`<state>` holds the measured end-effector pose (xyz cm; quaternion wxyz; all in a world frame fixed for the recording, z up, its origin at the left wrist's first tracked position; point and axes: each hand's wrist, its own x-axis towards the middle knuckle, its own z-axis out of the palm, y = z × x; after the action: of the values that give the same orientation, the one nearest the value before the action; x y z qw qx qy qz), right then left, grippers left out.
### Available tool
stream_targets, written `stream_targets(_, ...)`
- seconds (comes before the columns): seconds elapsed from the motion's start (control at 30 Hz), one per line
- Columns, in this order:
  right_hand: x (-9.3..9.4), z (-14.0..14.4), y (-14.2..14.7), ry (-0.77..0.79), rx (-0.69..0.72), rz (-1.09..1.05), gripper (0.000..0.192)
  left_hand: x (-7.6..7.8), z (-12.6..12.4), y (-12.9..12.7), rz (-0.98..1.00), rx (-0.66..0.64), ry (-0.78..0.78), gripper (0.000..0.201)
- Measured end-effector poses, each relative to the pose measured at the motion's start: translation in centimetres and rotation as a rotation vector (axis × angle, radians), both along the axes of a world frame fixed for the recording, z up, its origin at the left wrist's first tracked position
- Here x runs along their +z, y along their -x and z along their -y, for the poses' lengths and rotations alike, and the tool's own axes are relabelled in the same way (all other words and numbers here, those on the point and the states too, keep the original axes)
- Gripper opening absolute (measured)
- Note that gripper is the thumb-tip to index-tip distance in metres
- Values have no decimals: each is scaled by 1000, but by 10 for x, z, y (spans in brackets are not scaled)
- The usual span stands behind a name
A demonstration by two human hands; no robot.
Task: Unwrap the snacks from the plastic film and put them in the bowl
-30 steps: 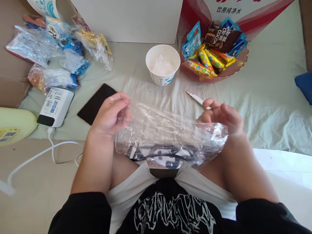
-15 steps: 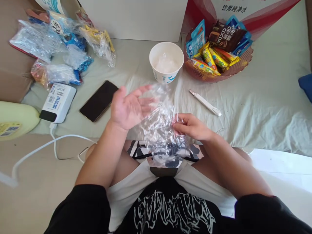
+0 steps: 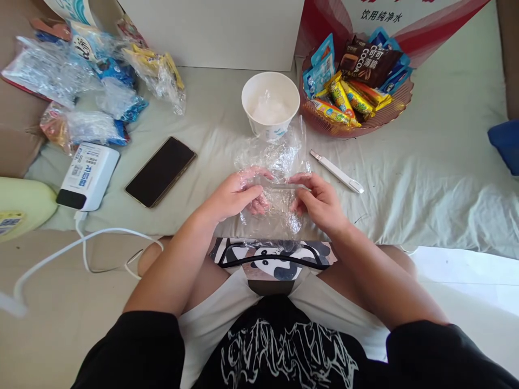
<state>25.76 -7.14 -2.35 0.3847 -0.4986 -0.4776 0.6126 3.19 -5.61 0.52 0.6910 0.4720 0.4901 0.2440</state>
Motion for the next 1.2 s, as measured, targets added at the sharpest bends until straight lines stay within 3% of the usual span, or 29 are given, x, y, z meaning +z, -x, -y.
stream_targets(0.07,-3,0,-1,-32,-25,-11,10,-1,0,3,50,-3,-55,35)
stream_targets(0.23,-9,2,-6,-113,-42,-54,21,-7,2,9,193,-27,-224,26)
stream_targets(0.33,-10,3,-7,-125,-29,-67,11,-8,0,12,222,-95,-350,27)
stream_targets(0.4,-10,3,-7,-147,-19,-91,15,-7,-2,15,223,-156,-463,29)
stream_targets(0.5,-12,4,-8,-238,15,-138,33,-3,-1,17,135,-213,-684,21)
stream_targets(0.57,-13,3,-9,-252,30,-174,41,0,4,17,41,-236,-807,28)
stream_targets(0.7,-8,0,-10,-122,-58,-112,30,3,12,16,-137,-274,-928,52)
stream_targets(0.77,-4,-2,-8,-40,-131,-95,16,3,12,18,-199,-285,-938,56)
stream_targets(0.87,1,-6,-6,68,-188,-193,33,4,10,23,-226,-283,-911,59)
stream_targets(0.97,2,-7,-6,112,-101,-272,56,8,9,28,-193,-258,-857,60)
stream_targets(1.07,1,-6,-6,110,28,-218,74,13,8,32,-140,-201,-779,56)
stream_targets(1.2,-1,-5,-6,110,91,-172,59,11,5,32,-2,-131,-676,33)
